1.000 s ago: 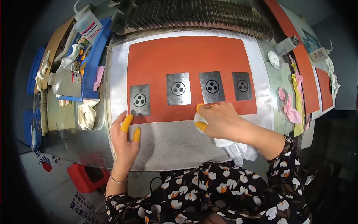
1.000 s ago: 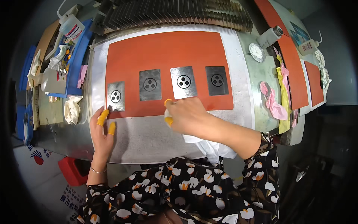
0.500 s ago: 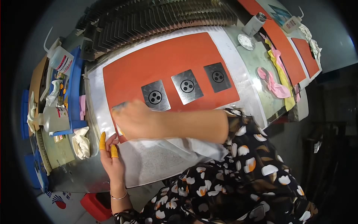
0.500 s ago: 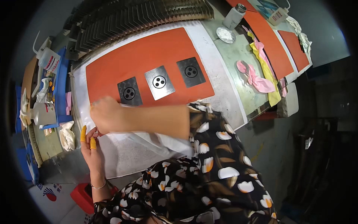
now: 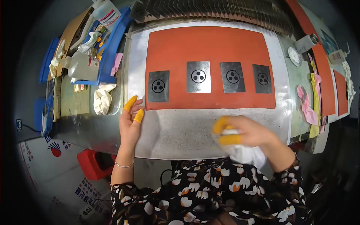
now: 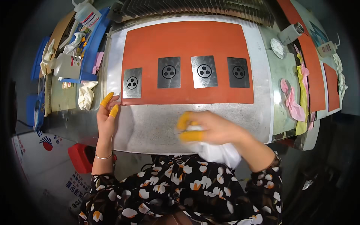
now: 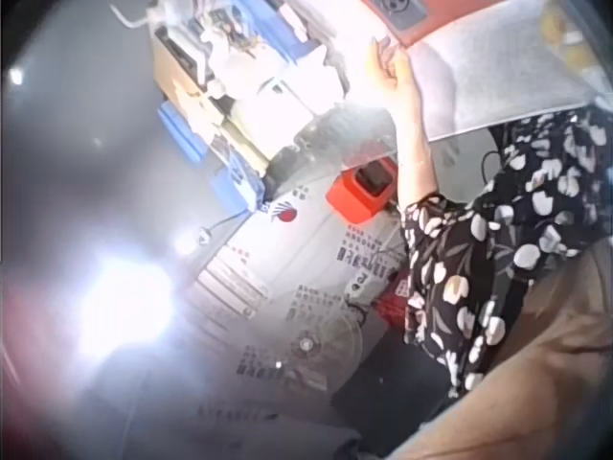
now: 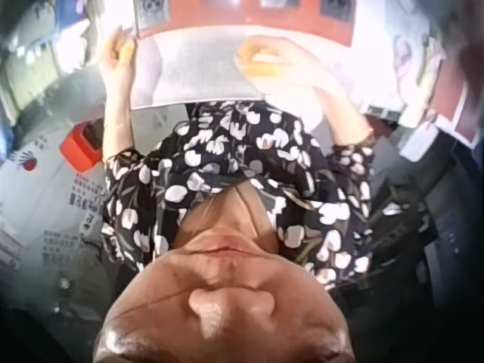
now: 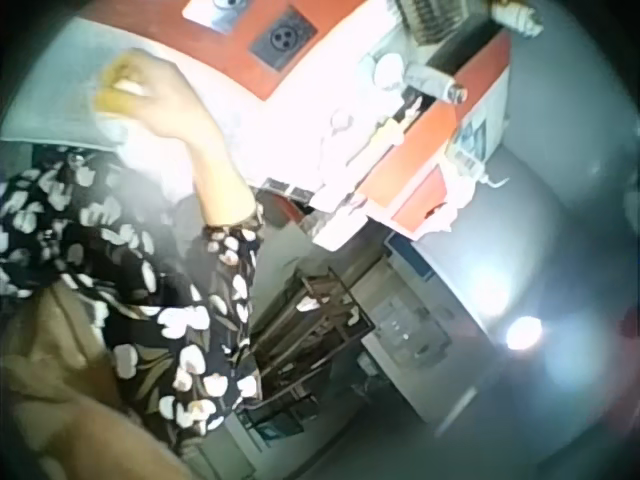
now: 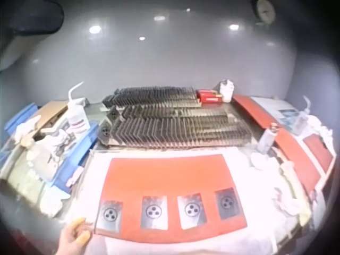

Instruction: The person cleans four small rectangular metal plates with circular cutouts using a white cloth and a liquid from a squeeze bottle. They wipe each plate individually, then wipe the surrounding red mat and metal work surface, repeating the process multiple times.

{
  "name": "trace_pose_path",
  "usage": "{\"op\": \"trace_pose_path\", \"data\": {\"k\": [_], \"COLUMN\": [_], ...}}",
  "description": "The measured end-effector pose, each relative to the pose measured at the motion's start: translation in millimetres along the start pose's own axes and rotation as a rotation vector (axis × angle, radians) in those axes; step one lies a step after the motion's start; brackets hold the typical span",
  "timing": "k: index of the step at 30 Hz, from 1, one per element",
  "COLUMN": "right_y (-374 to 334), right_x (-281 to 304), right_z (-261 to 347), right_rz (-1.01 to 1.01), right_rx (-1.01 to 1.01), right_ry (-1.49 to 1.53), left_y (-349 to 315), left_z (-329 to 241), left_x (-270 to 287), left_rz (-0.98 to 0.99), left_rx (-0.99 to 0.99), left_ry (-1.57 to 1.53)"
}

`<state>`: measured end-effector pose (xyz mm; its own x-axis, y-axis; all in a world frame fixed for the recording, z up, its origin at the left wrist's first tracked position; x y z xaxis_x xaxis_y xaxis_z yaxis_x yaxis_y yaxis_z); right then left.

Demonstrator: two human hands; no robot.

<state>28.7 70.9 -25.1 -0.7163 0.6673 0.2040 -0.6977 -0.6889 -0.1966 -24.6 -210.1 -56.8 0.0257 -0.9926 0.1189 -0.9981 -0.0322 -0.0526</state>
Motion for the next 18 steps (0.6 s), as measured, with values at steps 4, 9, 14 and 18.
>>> {"op": "trace_pose_path", "data": {"k": [4,9,14,18], "right_y": [-113,-195,-218,-203], "right_x": [70,123,128,124], "right_z": [-66,-136,-167,-168], "right_rz": [-0.633,-1.105,-1.178,-1.072], "right_rx": [-0.101,0.088,0.000,0.021], "right_ry": [0.851,0.908,0.645,0.764], "left_y": [-2,-2,-3,2], "left_z": [-16,-20,-15,-28], "left_x": [-13,-28,-27,-31], "left_rz": [0.002,-0.033,-0.089,-0.039], "left_rx": [-0.071,-0.176,-0.188,-0.297], "left_ry": [0.344,0.481,0.489,0.647]}}
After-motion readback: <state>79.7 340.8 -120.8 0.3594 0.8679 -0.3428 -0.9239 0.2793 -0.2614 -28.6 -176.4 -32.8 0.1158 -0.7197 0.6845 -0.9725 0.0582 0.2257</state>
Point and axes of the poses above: each hand's wrist, its own y-axis towards the middle knuckle, its own x-axis out of the back of the hand, z = x × y, the point moved 9 cm from there along y, towards the middle knuckle, and after that the axes turned 9 degrees about -y, right-handed, at the moved point
